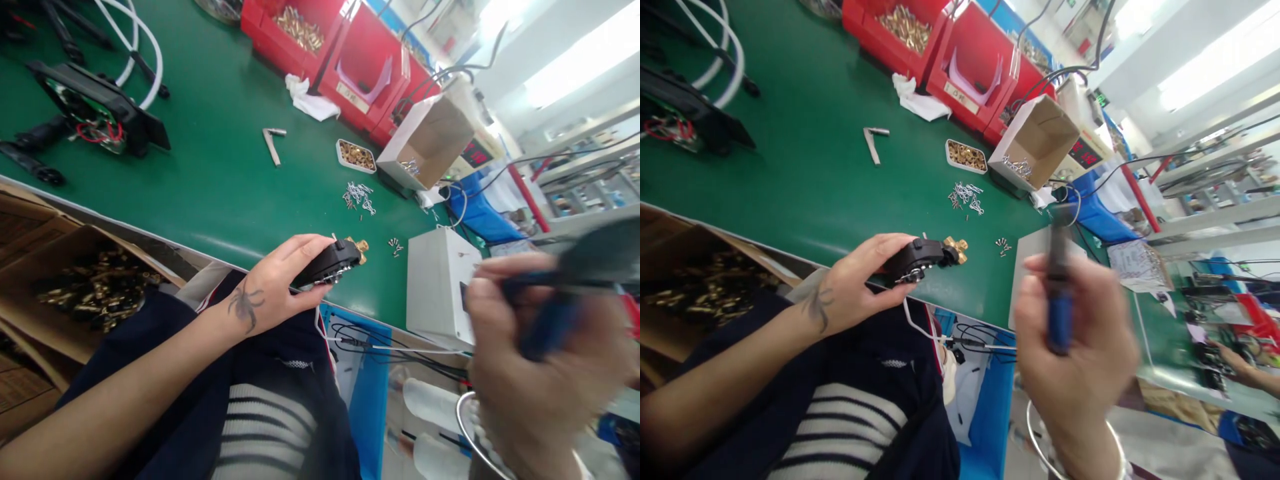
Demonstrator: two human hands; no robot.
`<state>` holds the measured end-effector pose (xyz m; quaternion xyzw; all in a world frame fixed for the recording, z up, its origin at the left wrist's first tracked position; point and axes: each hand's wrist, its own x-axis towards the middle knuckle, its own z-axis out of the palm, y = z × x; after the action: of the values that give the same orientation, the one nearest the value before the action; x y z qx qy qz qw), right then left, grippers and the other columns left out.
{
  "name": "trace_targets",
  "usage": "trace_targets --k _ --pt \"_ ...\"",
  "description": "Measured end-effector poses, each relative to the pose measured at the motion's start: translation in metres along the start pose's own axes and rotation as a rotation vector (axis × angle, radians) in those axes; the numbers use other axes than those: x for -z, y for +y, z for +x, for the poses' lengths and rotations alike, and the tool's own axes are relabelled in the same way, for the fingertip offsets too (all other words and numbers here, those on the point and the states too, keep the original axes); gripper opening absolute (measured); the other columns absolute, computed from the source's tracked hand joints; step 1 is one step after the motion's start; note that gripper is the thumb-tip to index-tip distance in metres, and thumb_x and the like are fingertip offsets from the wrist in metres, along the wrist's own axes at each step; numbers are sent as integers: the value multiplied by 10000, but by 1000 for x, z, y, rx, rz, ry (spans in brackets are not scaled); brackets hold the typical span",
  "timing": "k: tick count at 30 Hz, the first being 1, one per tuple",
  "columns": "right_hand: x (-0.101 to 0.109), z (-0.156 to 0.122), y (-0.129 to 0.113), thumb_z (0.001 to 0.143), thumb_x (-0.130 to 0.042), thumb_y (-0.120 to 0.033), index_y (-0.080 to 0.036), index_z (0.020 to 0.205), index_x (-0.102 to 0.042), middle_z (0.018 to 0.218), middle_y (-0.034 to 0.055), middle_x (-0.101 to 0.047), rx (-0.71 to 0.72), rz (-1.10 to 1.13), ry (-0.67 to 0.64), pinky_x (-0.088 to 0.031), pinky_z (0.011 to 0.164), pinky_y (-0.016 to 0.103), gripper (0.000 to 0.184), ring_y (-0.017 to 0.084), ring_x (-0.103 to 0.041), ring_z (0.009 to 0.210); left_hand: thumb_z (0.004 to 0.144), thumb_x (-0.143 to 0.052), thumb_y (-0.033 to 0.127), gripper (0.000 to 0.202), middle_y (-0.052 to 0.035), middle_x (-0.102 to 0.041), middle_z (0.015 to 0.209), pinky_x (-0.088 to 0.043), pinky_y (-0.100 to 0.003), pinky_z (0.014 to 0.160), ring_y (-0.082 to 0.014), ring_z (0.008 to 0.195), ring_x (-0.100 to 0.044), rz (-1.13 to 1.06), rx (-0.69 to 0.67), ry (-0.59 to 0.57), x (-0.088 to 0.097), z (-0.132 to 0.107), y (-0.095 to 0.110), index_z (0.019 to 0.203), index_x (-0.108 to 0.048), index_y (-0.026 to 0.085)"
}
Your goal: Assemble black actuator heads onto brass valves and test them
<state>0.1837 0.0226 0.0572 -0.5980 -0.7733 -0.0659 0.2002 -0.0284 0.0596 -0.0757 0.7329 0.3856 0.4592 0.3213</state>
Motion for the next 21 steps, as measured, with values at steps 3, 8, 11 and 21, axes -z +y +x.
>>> trace_targets --k 3,8,11,21 --pt "-7 3 -1 873 -557 -153 -222 1015 -664 743 10 -639 182 -16 -323 -428 563 286 190 170 -590 624 907 -626 173 434 -138 -641 1317 -547 -328 1032 -209 1238 -613 -14 -26 5 0 0 1 1325 -526 110" --pt "-9 2 -4 902 -613 -205 -237 1054 -654 845 19 -675 -19 -48 103 -457 614 276 160 150 -584 638 910 -618 173 430 -132 -639 1330 -551 -335 1033 -206 1237 -616 -15 -6 -13 1 1 2 1328 -527 123" --pt "-11 3 -3 879 -540 -142 -208 1002 -662 757 11 -651 173 -47 -208 -417 553 270 185 156 -586 607 910 -620 169 426 -131 -644 1325 -547 -325 1037 -206 1241 -615 -15 -1 -8 1 1 3 1323 -532 117" --pt "-13 2 2 834 -539 -106 -206 1006 -651 744 4 -620 197 -27 -304 -413 534 273 228 166 -585 618 884 -655 147 429 -118 -672 1282 -556 -321 1028 -203 1197 -642 -22 -66 43 -1 0 -1 1299 -553 126"
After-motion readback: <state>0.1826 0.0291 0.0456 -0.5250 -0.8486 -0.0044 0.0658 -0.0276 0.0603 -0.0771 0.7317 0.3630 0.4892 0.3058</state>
